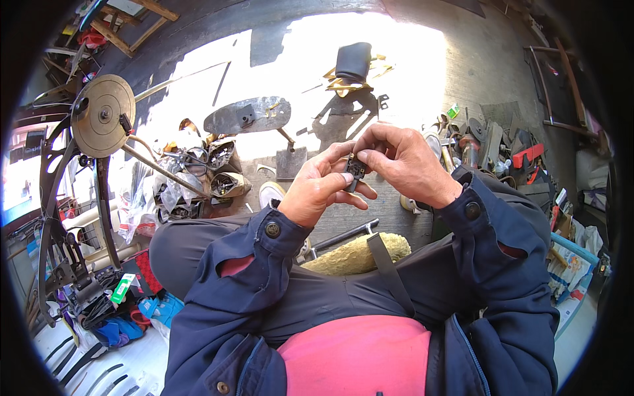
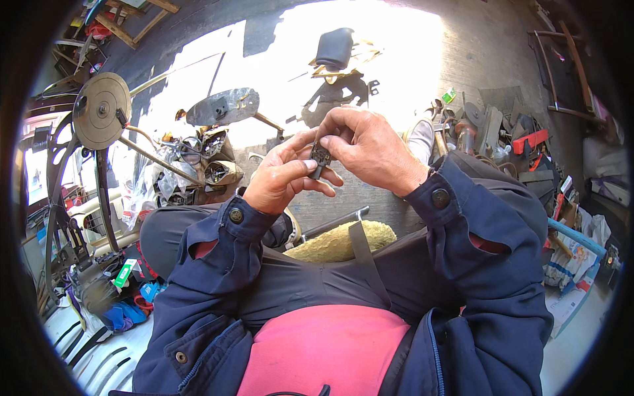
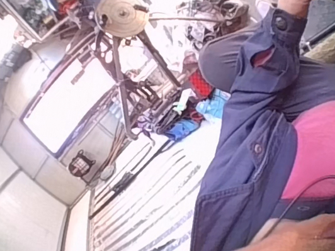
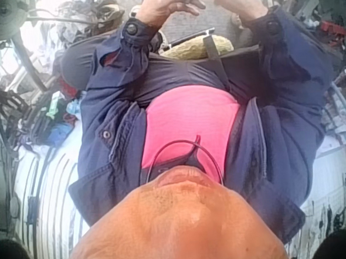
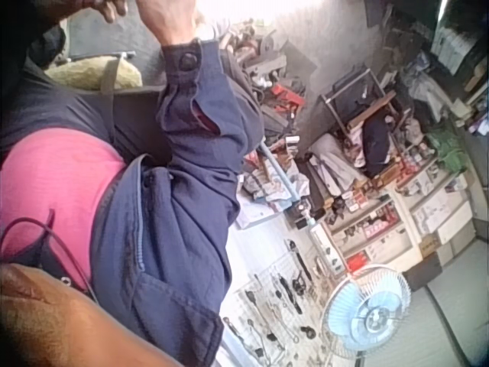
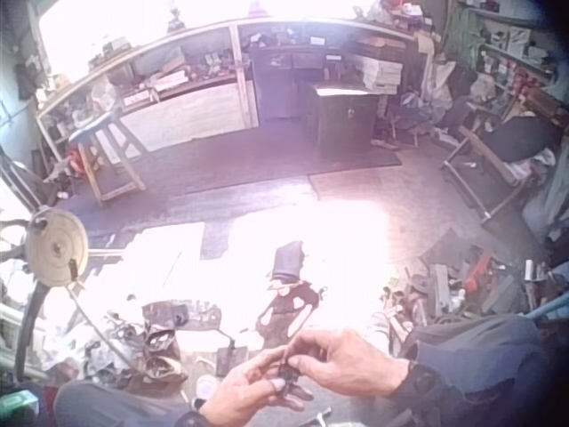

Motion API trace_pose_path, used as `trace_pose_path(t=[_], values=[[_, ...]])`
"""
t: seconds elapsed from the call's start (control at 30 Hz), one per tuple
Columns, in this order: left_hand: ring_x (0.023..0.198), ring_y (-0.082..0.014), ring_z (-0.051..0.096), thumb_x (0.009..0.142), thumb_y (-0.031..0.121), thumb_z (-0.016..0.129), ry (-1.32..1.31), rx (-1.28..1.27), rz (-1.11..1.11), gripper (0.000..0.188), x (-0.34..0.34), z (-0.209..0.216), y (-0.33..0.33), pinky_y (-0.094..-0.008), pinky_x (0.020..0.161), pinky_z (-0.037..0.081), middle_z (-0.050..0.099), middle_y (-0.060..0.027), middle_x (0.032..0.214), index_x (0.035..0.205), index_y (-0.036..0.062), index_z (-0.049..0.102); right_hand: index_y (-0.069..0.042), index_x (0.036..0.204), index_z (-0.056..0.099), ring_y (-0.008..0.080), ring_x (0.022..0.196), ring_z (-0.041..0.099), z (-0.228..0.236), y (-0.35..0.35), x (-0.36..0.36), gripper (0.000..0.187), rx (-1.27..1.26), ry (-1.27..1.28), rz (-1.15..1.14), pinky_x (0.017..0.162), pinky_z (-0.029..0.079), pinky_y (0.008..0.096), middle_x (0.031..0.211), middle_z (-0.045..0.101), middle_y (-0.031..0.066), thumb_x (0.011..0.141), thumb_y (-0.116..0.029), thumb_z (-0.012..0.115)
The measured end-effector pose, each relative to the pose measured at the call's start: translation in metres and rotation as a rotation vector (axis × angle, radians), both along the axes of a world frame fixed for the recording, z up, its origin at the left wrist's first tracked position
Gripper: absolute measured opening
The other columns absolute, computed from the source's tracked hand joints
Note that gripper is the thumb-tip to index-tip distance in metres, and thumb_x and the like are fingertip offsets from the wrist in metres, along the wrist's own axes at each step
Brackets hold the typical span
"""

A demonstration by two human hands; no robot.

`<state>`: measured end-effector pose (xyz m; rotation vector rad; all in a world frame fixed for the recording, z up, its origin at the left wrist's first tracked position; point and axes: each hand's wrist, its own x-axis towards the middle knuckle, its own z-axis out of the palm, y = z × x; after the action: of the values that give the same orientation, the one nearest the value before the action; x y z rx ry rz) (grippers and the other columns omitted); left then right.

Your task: The person sits on the floor and manipulates a small black electronic component with both hands. They repeatedly open and close a latch or clip on the component, rotating it to inspect different sides. The task appears to involve assembling or adjusting the component's internal parts.

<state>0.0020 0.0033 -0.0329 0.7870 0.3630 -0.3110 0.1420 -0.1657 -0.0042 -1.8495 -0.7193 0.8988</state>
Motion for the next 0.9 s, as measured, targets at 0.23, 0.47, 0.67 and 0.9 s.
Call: trace_pose_path(t=[0.23, 0.47, 0.67, 0.9], values=[[0.107, -0.0345, 0.075, 0.102, 0.005, 0.055, -0.008, 0.002, -0.015, 0.060, -0.0005, -0.0015, 0.0017, -0.0457, 0.089, 0.067, 0.064, -0.0193, 0.135, 0.160, 0.0018, 0.042, 0.001, 0.104, 0.071, 0.0280, 0.081, 0.071, -0.0014, -0.0007, 0.0008, 0.011, 0.071, -0.159, 0.076, 0.073, 0.056, 0.0384, 0.095, 0.070, 0.0148, 0.097, -0.006, 0.067], [0.106, -0.0351, 0.075, 0.104, 0.011, 0.056, -0.027, 0.017, -0.016, 0.058, -0.0015, -0.0024, 0.0016, -0.0474, 0.090, 0.066, 0.066, -0.0203, 0.133, 0.160, 0.0018, 0.042, -0.001, 0.102, 0.066, 0.0379, 0.086, 0.072, 0.0013, -0.0012, 0.0042, 0.006, 0.093, -0.423, 0.206, 0.076, 0.058, 0.0455, 0.096, 0.068, 0.0161, 0.097, -0.004, 0.067], [0.106, -0.0366, 0.075, 0.107, 0.016, 0.051, -0.038, -0.020, -0.010, 0.055, -0.0010, -0.0039, 0.0022, -0.0499, 0.089, 0.065, 0.066, -0.0216, 0.131, 0.159, -0.0003, 0.042, -0.003, 0.104, 0.065, 0.0374, 0.086, 0.071, 0.0006, -0.0017, 0.0032, 0.007, 0.112, -0.456, 0.224, 0.075, 0.058, 0.0460, 0.096, 0.067, 0.0151, 0.097, -0.002, 0.066], [0.105, -0.0367, 0.075, 0.109, 0.017, 0.051, -0.024, -0.035, 0.001, 0.053, -0.0013, -0.0057, 0.0018, -0.0504, 0.088, 0.065, 0.067, -0.0213, 0.129, 0.159, -0.0001, 0.042, -0.002, 0.105, 0.064, 0.0357, 0.084, 0.071, -0.0012, -0.0027, 0.0023, 0.009, 0.111, -0.482, 0.240, 0.073, 0.057, 0.0439, 0.097, 0.065, 0.0147, 0.097, 0.001, 0.067]])
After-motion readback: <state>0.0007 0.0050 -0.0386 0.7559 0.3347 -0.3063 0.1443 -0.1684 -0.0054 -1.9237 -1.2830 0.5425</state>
